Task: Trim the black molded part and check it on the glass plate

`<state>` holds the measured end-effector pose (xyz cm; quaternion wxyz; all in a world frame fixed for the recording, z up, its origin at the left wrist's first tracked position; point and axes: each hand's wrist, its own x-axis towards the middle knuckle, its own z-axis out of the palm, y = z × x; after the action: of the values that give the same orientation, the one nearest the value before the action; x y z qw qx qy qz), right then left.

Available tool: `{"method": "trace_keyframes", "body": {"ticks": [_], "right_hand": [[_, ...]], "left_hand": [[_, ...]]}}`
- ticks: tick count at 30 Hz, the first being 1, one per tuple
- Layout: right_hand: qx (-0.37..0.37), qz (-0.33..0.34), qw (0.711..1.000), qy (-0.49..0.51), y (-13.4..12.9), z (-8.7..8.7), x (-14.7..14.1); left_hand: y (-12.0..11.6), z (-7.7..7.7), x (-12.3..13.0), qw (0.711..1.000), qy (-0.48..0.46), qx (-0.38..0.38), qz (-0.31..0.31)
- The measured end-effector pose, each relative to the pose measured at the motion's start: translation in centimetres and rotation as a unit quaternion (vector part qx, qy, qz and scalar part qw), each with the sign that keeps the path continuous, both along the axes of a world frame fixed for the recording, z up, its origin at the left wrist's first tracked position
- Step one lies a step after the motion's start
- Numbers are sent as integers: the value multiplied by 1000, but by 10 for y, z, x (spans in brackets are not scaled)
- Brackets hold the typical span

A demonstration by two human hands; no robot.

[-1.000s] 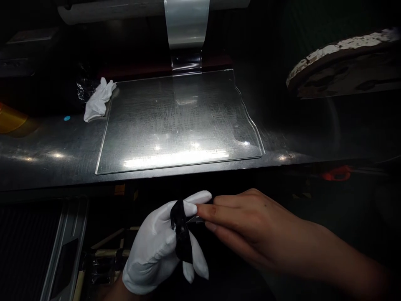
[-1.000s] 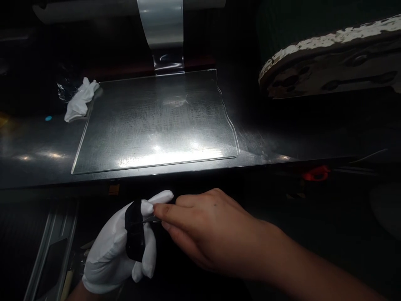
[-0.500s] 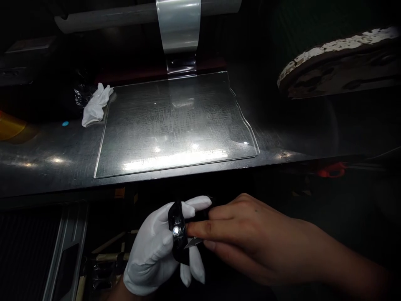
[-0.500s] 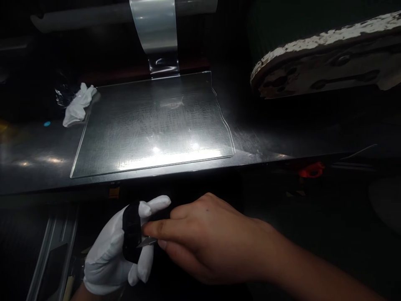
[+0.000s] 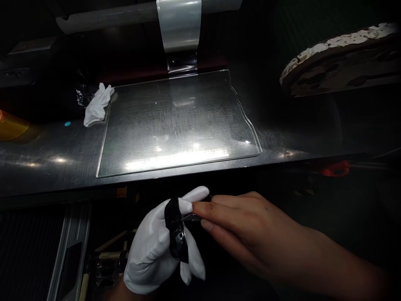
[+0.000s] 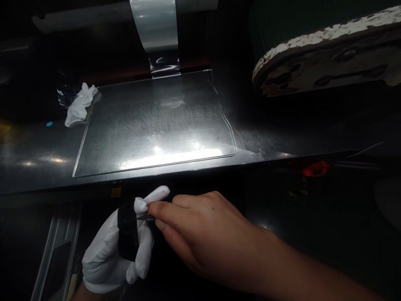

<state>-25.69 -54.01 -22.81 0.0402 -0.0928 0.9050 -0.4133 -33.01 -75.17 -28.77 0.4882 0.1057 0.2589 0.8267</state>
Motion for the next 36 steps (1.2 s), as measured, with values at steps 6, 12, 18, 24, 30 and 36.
{"method": "trace_keyframes", "body": {"ticks": [6,12,18,24,30,36], "right_hand": [[21,27,999,-22,3,0,1],[45,58,996,-41,10,1,-3],[43,73,996,-33,13,1,1],[61,63,996,-18,13,3,2],[48,66,996,-30,15,2,2],[38,86,994,-61,10,-1,4]], "left_hand": [[-8,-3,2,999,4,-41,-11],[-8,-4,5,999,-2,-37,-9],[-4,-1,7,999,-17,-37,4],[-2,1,10,999,-12,-42,8],[-1,-1,10,999,-11,-44,4],[4,1,6,1000,-21,12,15]]}}
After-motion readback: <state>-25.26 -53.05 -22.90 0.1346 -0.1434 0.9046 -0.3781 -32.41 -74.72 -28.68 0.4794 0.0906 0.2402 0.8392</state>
